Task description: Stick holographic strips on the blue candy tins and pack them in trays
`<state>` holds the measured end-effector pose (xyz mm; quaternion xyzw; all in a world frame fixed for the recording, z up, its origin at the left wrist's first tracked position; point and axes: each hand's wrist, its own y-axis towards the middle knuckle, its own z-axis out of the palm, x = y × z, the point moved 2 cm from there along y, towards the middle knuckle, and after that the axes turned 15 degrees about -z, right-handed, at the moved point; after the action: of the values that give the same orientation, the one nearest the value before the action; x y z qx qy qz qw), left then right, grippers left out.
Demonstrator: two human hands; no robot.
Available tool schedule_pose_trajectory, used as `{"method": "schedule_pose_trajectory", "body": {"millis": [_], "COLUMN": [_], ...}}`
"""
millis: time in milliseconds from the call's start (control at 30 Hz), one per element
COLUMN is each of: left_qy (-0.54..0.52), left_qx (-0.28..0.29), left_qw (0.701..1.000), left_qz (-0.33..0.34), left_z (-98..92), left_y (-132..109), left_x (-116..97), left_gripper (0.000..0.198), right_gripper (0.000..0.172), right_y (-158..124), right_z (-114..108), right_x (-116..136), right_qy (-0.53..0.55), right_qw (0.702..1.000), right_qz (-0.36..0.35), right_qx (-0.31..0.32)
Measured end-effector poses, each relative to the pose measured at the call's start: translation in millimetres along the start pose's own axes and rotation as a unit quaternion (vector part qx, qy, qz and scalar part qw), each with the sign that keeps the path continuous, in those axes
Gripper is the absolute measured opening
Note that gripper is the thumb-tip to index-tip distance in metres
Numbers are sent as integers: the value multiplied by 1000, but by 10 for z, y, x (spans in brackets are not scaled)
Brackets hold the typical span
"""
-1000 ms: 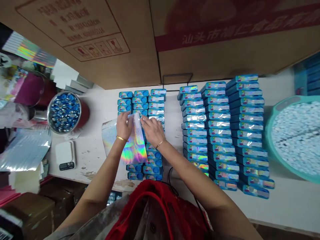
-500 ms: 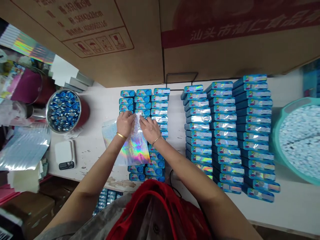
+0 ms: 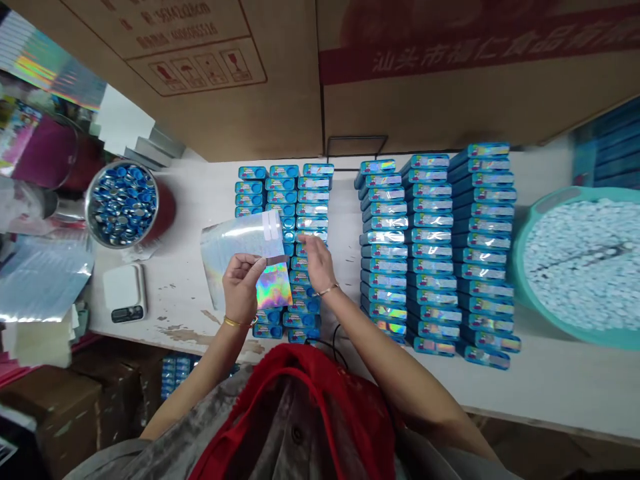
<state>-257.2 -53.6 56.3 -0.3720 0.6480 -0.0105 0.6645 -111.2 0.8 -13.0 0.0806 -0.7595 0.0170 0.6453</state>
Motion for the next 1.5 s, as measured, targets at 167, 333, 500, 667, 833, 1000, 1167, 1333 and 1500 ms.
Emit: {"method": "schedule_pose_trajectory", "body": {"millis": [167,333,500,667,833,1000,1167,1333,1500], "left_qy": [-84,10,266,416,459,476,430,446,585], "left_qx": [46,43,-60,-102,-135,-134,-48,-80,-27], "left_qw": [988,994,957,895,872,866,884,849,764], "left_qz": [-125,-105,93,123,105,75,174,274,271], "left_z": [265,413,517,605,598,577,376,-18,-116], "left_y": [-185,-162,24,120,171,195,461,1187,1651], "left_x": [342,607,611,657,625,602,431,34,-32], "left_gripper": [30,23,12,10,35,51,23,26,25], "right_gripper": [48,36,31,30,34,41,45,44,42], "right_y": [-625,-708,-545,-459,-538,-727,-560,61,400], "right_z": [-291,-454,-517,-507,-448,-394,-379,149,662], "right_x": [132,57,-164,-388,-504,-449,-255,77,1], "right_qy": [113,43,-112,-195,-155,-152,-305,-356,-377], "right_qw": [980,990,993,981,987,988,946,890,849], "right_qz": [165,125,26,-16,22,-22,-85,-208,-205], "right_qx": [-18,-53,-15,19,-21,32,74,196,308]}}
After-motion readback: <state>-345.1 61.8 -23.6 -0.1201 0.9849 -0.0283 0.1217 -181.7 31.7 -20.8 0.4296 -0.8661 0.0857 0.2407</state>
